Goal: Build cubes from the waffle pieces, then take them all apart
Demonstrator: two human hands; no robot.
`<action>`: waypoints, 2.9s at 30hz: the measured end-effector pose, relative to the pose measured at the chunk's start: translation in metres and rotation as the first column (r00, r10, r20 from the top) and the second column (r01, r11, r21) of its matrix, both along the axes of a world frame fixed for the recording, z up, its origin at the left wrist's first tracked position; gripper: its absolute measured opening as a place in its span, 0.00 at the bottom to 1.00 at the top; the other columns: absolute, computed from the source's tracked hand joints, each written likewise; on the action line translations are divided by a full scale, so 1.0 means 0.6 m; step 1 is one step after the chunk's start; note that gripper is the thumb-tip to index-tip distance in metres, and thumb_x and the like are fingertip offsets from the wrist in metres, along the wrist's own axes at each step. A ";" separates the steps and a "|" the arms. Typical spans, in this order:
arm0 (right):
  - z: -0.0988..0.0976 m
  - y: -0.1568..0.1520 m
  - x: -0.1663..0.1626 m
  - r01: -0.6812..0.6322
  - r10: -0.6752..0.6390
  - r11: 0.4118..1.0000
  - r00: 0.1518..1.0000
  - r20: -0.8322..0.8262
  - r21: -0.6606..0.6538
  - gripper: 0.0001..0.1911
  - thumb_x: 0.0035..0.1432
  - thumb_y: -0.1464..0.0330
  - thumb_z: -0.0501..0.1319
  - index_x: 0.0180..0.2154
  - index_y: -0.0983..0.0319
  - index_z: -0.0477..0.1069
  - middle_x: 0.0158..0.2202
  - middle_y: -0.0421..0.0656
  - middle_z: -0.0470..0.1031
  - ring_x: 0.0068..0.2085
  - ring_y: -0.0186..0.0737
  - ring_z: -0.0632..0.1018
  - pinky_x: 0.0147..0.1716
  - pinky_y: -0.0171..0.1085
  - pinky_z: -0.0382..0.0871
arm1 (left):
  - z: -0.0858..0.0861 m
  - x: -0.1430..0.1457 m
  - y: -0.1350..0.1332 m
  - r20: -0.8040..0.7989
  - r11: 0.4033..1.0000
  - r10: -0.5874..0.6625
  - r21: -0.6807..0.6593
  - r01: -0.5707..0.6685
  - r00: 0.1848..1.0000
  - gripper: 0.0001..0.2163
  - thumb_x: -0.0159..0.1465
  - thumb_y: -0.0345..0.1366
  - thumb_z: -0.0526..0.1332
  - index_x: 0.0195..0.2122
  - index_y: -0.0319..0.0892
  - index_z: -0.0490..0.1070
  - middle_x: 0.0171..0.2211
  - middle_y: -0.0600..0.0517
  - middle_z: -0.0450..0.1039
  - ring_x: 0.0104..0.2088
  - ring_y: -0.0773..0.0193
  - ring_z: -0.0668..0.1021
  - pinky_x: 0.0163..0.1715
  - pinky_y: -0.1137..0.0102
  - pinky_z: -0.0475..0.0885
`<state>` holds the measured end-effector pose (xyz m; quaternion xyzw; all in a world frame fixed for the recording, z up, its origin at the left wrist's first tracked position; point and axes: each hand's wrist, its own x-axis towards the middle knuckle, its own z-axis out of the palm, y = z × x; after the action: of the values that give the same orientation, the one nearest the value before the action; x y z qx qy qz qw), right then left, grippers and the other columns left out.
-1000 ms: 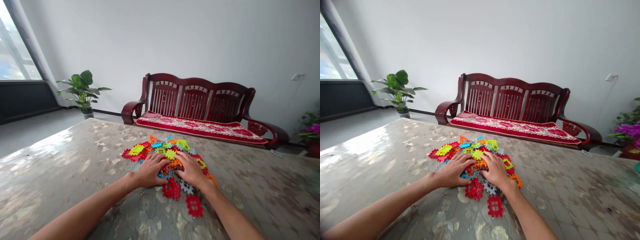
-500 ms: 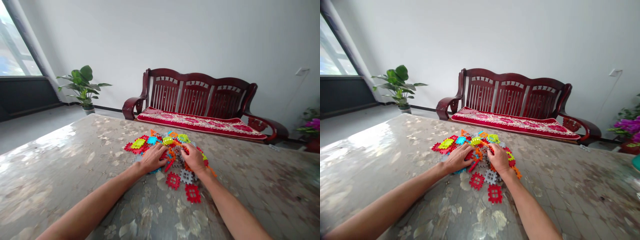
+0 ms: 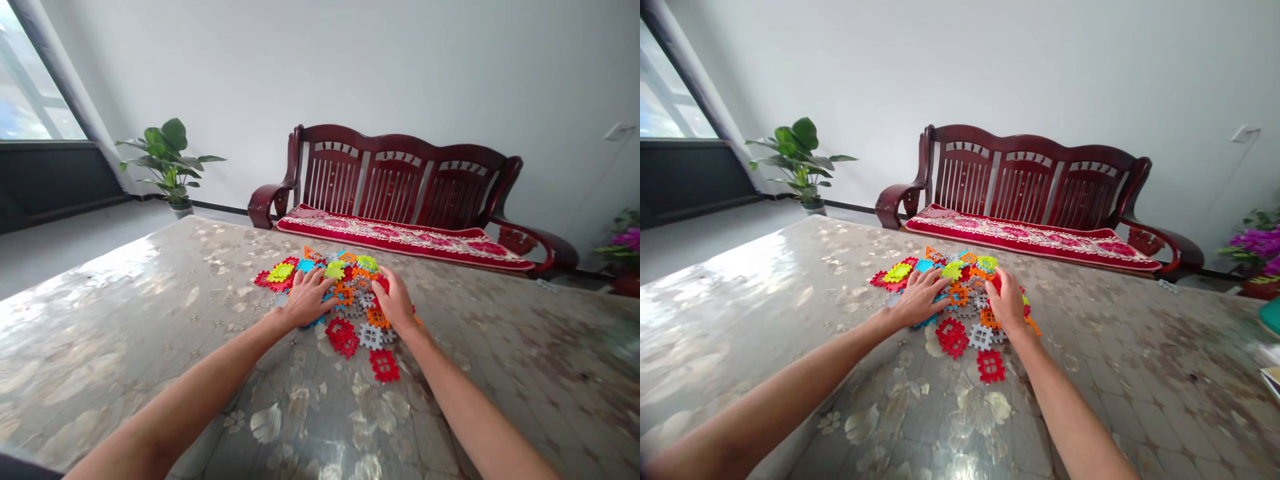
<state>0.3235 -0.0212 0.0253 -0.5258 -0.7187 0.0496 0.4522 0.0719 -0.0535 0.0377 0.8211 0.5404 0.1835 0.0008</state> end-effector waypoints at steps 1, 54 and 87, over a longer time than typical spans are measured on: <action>0.001 -0.009 -0.001 -0.016 0.015 1.000 0.998 0.056 0.005 0.26 0.60 0.58 0.56 0.56 0.63 0.67 0.56 0.53 0.71 0.58 0.52 0.70 0.59 0.53 0.62 | 0.001 0.001 -0.006 -0.007 1.000 0.001 -0.030 -0.001 1.000 0.28 0.63 0.54 0.58 0.62 0.51 0.64 0.66 0.43 0.59 0.66 0.44 0.58 0.63 0.40 0.49; -0.012 -0.094 0.002 -0.067 0.121 0.991 0.812 0.571 -0.115 0.24 0.63 0.56 0.58 0.59 0.55 0.68 0.63 0.46 0.66 0.64 0.50 0.63 0.65 0.53 0.52 | -0.024 0.010 -0.032 -0.118 0.995 0.000 0.104 0.012 0.993 0.28 0.62 0.54 0.58 0.62 0.55 0.64 0.67 0.44 0.57 0.66 0.44 0.59 0.62 0.45 0.54; 0.012 -0.087 -0.012 -0.082 0.120 0.992 0.880 0.460 -0.101 0.16 0.69 0.63 0.50 0.37 0.57 0.76 0.37 0.42 0.80 0.42 0.41 0.77 0.42 0.37 0.65 | -0.007 0.037 -0.059 -0.191 0.977 -0.180 0.078 0.198 0.965 0.15 0.68 0.46 0.54 0.51 0.49 0.72 0.59 0.48 0.68 0.60 0.51 0.68 0.57 0.53 0.63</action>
<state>0.3165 -0.0732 0.0325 -0.5014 -0.8300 -0.0262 0.2428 0.0940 -0.0888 0.0334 0.8813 0.4479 0.1326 -0.0709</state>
